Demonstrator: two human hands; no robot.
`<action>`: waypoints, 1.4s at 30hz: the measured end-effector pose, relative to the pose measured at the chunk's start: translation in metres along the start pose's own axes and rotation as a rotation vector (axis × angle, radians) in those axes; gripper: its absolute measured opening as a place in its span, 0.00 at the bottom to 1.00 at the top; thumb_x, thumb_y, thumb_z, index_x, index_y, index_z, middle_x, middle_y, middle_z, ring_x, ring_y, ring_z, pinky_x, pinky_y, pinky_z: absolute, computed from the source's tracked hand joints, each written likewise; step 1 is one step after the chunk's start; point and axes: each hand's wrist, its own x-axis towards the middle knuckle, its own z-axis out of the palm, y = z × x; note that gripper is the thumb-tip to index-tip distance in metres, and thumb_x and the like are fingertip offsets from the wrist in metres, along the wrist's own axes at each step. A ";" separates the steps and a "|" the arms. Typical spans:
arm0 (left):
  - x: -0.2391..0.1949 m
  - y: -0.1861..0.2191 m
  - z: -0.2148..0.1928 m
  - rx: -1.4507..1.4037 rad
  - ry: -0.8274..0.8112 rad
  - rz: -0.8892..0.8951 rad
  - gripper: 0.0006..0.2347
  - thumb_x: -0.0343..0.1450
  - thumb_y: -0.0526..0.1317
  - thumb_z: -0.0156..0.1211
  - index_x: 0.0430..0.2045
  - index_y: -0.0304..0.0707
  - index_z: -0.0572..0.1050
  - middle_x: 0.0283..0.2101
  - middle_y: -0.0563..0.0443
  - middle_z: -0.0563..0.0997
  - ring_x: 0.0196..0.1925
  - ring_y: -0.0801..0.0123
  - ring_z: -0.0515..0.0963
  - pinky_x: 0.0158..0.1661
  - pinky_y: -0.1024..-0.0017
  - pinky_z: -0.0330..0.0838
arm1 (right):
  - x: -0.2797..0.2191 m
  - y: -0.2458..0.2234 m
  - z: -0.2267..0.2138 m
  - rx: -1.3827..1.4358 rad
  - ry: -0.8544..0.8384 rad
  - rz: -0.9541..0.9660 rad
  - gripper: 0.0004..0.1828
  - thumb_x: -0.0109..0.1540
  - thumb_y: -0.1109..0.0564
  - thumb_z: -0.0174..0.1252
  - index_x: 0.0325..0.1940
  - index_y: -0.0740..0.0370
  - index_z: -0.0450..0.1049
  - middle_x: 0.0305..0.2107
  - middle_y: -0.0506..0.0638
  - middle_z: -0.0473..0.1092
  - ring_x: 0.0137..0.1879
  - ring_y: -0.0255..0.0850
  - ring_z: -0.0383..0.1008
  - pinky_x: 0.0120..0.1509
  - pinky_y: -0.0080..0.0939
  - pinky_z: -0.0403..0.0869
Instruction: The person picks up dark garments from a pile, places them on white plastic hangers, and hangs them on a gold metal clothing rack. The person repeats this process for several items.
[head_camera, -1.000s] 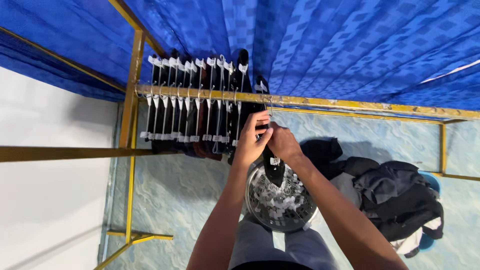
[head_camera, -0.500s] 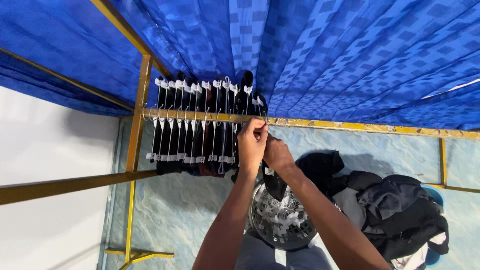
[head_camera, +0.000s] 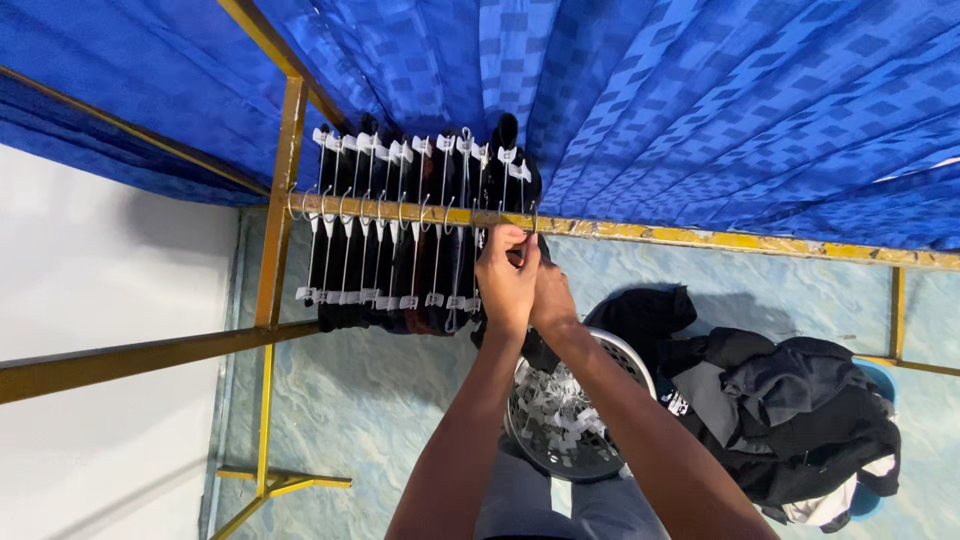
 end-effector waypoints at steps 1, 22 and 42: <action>0.000 0.001 0.000 0.003 0.002 -0.015 0.07 0.70 0.32 0.67 0.35 0.32 0.73 0.33 0.47 0.83 0.31 0.66 0.83 0.30 0.73 0.77 | 0.000 -0.001 0.001 0.011 0.016 -0.005 0.22 0.59 0.49 0.61 0.57 0.51 0.74 0.48 0.59 0.76 0.52 0.59 0.77 0.55 0.60 0.74; 0.003 0.001 -0.016 0.108 0.018 0.094 0.24 0.67 0.38 0.74 0.56 0.35 0.70 0.51 0.43 0.68 0.35 0.65 0.81 0.34 0.71 0.77 | -0.005 -0.012 -0.003 0.280 0.045 0.159 0.33 0.59 0.51 0.62 0.68 0.54 0.64 0.45 0.65 0.77 0.50 0.62 0.77 0.52 0.59 0.75; 0.000 -0.009 -0.019 0.056 -0.109 0.083 0.15 0.71 0.33 0.67 0.52 0.47 0.78 0.52 0.46 0.64 0.44 0.65 0.81 0.41 0.72 0.81 | -0.021 0.023 0.034 0.508 -0.006 -0.099 0.35 0.61 0.55 0.60 0.69 0.63 0.54 0.54 0.65 0.71 0.61 0.60 0.71 0.57 0.52 0.71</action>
